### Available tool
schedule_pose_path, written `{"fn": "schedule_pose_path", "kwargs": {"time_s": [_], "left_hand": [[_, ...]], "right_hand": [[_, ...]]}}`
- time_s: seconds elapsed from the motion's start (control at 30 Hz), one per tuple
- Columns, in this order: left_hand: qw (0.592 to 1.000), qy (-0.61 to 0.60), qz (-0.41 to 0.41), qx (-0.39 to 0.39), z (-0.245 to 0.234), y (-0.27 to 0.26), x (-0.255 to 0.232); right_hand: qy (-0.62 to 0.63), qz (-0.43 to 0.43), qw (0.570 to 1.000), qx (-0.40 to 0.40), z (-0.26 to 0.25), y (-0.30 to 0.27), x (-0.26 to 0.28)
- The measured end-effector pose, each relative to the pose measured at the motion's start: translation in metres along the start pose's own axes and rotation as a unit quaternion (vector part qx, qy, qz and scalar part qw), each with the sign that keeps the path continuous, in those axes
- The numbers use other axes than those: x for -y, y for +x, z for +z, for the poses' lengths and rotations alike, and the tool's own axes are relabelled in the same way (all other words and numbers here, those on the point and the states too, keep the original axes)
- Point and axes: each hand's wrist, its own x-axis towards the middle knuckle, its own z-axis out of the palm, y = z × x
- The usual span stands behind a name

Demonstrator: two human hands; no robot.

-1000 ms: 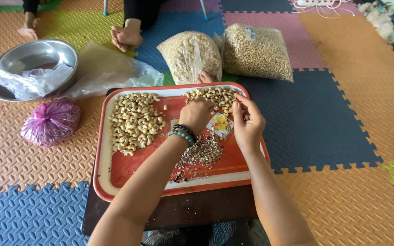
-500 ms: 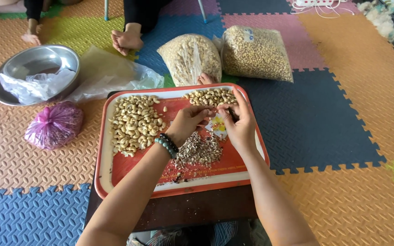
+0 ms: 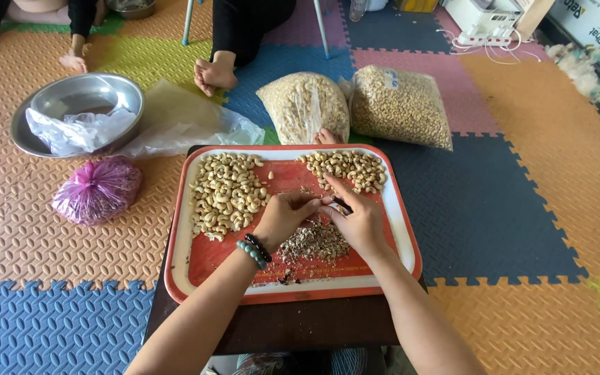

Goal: A person is sitting on the floor peeling the skins off cashew nuts and sorting them on a tray.

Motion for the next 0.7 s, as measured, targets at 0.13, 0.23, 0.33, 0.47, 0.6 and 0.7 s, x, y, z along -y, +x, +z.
{"fn": "schedule_pose_path", "kwargs": {"time_s": [0.13, 0.23, 0.33, 0.47, 0.6, 0.7], "left_hand": [[0.996, -0.08, -0.026, -0.011, -0.005, -0.001, 0.006], [0.994, -0.108, -0.015, -0.022, -0.006, -0.005, 0.007], [0.992, -0.121, -0.018, -0.039, -0.005, -0.005, 0.001], [0.992, -0.12, -0.007, -0.048, -0.005, -0.008, 0.002], [0.992, -0.119, -0.01, -0.049, -0.008, -0.002, 0.016], [0.995, -0.097, 0.005, -0.033, -0.004, -0.005, 0.011]], "right_hand": [[-0.017, -0.016, 1.0, 0.005, 0.008, 0.001, 0.0], [-0.029, -0.026, 0.999, -0.005, 0.011, -0.004, -0.006], [-0.018, -0.025, 1.0, 0.0, 0.009, -0.001, 0.0], [0.019, 0.033, 0.998, 0.056, 0.004, 0.004, 0.009], [0.096, 0.117, 0.986, 0.071, 0.003, 0.004, 0.018], [0.115, 0.148, 0.978, 0.089, 0.003, 0.002, 0.011]]}}
